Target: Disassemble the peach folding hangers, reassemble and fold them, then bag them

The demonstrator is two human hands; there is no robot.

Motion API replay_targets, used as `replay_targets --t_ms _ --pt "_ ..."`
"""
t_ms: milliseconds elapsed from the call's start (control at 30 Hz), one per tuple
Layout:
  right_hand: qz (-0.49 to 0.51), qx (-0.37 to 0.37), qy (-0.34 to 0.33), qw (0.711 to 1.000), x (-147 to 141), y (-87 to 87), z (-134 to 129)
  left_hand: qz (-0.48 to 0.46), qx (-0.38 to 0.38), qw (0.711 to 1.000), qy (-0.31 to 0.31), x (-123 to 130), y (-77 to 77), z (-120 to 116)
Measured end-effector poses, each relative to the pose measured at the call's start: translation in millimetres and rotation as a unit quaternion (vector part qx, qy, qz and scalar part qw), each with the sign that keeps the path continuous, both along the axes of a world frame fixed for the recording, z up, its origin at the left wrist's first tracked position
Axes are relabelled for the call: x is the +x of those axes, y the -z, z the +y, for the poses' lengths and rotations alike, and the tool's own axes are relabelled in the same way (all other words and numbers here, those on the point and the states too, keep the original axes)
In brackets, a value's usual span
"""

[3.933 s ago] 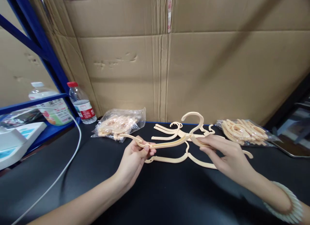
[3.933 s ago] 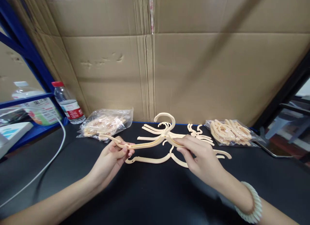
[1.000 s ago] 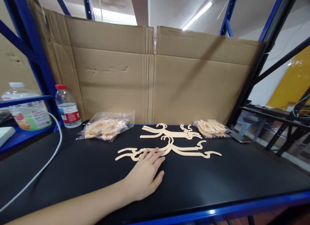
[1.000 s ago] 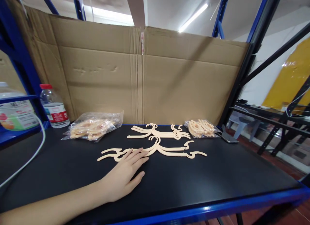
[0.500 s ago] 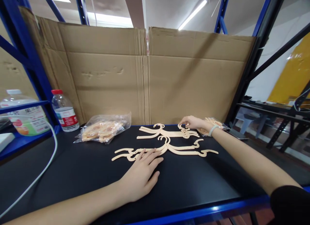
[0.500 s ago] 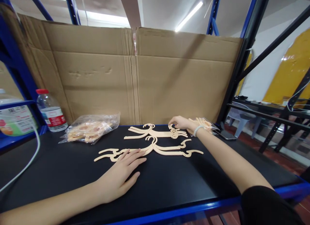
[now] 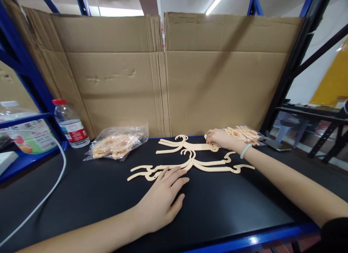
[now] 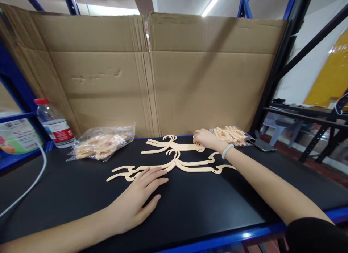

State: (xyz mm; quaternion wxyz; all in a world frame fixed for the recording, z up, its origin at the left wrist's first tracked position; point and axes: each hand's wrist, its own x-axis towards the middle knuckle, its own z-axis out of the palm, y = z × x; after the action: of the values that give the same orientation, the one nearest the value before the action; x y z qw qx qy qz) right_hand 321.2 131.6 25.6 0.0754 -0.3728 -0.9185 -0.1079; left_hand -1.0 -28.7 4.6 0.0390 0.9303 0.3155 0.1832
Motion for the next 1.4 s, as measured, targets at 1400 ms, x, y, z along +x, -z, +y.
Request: replay_targets --t_ms 1400 --pt "0.469 -0.075 -0.093 0.875 -100 -13.0 -104 -0.523 -0.452 0.719 -0.072 5 -10.0 -1"
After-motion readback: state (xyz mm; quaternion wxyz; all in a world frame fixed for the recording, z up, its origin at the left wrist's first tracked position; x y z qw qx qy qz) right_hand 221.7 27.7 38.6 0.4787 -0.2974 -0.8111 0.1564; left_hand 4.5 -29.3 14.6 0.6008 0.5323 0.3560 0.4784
